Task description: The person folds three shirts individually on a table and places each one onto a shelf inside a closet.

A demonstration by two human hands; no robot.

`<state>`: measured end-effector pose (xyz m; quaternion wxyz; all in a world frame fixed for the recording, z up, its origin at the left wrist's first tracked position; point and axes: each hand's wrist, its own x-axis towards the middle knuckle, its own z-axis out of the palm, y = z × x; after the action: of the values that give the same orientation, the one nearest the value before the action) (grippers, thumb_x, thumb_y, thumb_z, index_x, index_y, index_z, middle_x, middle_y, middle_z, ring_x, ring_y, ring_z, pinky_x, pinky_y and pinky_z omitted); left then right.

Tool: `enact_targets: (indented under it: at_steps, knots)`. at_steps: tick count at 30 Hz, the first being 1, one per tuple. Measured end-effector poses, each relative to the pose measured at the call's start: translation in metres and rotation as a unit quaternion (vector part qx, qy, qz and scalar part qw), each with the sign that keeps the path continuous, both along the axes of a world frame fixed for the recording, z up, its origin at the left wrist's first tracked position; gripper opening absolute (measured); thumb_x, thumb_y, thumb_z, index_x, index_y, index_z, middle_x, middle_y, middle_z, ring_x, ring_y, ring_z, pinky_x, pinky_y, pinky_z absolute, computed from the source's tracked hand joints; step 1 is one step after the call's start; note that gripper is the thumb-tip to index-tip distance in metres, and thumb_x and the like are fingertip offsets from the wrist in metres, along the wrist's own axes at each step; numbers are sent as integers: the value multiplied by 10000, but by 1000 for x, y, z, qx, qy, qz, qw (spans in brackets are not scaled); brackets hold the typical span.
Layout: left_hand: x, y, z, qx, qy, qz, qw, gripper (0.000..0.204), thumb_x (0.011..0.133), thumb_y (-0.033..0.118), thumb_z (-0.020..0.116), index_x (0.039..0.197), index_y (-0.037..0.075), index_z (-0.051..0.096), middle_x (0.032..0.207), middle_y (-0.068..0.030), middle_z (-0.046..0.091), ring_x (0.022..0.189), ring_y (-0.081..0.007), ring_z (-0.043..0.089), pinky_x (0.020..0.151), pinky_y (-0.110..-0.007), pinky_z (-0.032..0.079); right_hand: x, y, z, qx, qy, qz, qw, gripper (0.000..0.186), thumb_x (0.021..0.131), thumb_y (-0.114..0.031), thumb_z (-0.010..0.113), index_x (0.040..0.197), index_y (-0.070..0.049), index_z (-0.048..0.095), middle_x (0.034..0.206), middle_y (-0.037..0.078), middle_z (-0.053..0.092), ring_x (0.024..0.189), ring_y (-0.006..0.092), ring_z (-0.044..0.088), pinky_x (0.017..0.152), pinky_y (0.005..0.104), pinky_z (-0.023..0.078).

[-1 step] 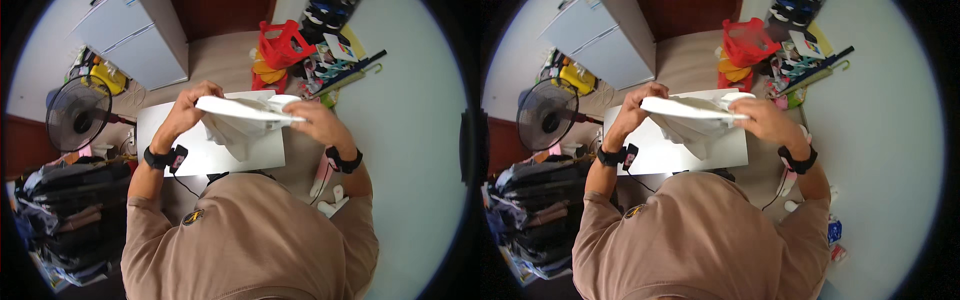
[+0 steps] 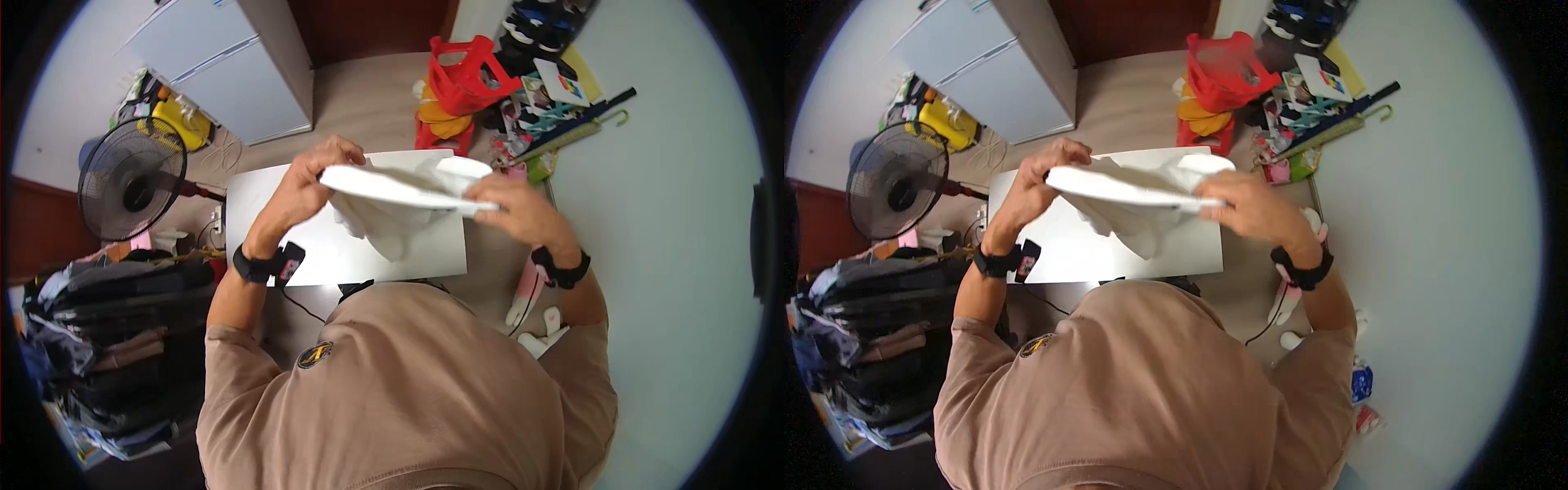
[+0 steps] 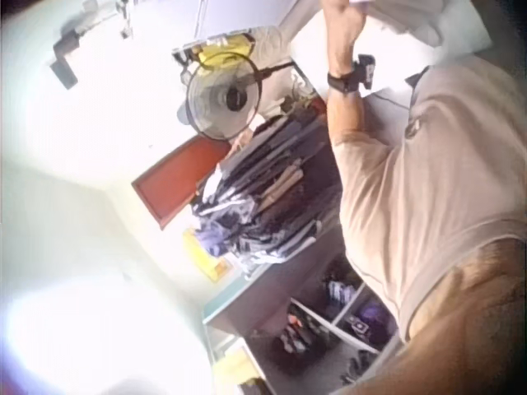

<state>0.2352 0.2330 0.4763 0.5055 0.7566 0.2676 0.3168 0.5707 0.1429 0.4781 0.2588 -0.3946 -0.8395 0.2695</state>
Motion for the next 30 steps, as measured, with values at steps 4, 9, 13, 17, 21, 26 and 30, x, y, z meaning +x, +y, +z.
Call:
enact_targets:
  at_steps: [4, 9, 13, 17, 21, 26, 30]
  knots:
    - [-28, -48, 5, 26, 27, -7, 999, 199, 648, -153, 445, 746, -13, 548, 1109, -147, 570, 1096, -264, 530, 933, -345, 404, -10, -33, -26, -283, 3, 64, 957, 224, 767, -198, 733, 850, -19, 627, 761, 115, 596, 680, 168, 542, 635, 333, 445]
    - [-64, -124, -17, -186, 33, 54, 980, 173, 736, -132, 475, 755, -4, 590, 1182, -127, 568, 1081, -216, 535, 913, -320, 404, -19, -62, -60, -451, 77, 89, 885, 232, 785, -156, 684, 952, -11, 611, 796, 64, 629, 729, 140, 564, 669, 290, 456]
    - [-67, -161, -55, -302, 19, 138, 943, 242, 828, -85, 525, 999, 28, 654, 1259, -86, 545, 1098, -153, 523, 890, -277, 412, -8, -80, -75, -564, 213, -10, 798, 387, 817, -143, 617, 1163, 12, 534, 982, 95, 602, 885, 142, 551, 752, 277, 446]
    - [-62, -180, -64, -368, -17, 192, 910, 578, 860, 123, 647, 1398, 66, 444, 1177, -83, 588, 991, -135, 560, 817, -265, 443, -6, -96, -94, -514, 154, -12, 844, 434, 773, -123, 597, 1163, 60, 542, 958, 96, 605, 905, 158, 548, 781, 288, 442]
    - [-81, -175, -89, -428, 82, 197, 878, 501, 837, 196, 695, 1290, 38, 552, 1138, -94, 615, 915, -158, 583, 830, -314, 462, -9, -109, -107, -519, 135, -61, 842, 384, 735, -70, 586, 1093, 70, 589, 951, 78, 641, 896, 155, 561, 793, 296, 448]
    - [-93, -171, -100, -427, 119, 140, 885, 350, 849, 197, 687, 1136, 2, 645, 1039, -84, 663, 876, -155, 596, 814, -318, 475, -35, -118, -109, -494, 172, -147, 840, 374, 759, -57, 579, 1116, 54, 597, 995, 48, 643, 917, 138, 566, 834, 275, 446]
    - [-107, -162, -112, -270, 99, 217, 933, 271, 876, 125, 630, 1096, -31, 645, 896, -54, 686, 812, -104, 592, 736, -278, 488, -39, -120, -119, -455, 321, -221, 801, 302, 841, -94, 571, 1112, 32, 613, 1003, 27, 636, 936, 104, 558, 850, 271, 446]
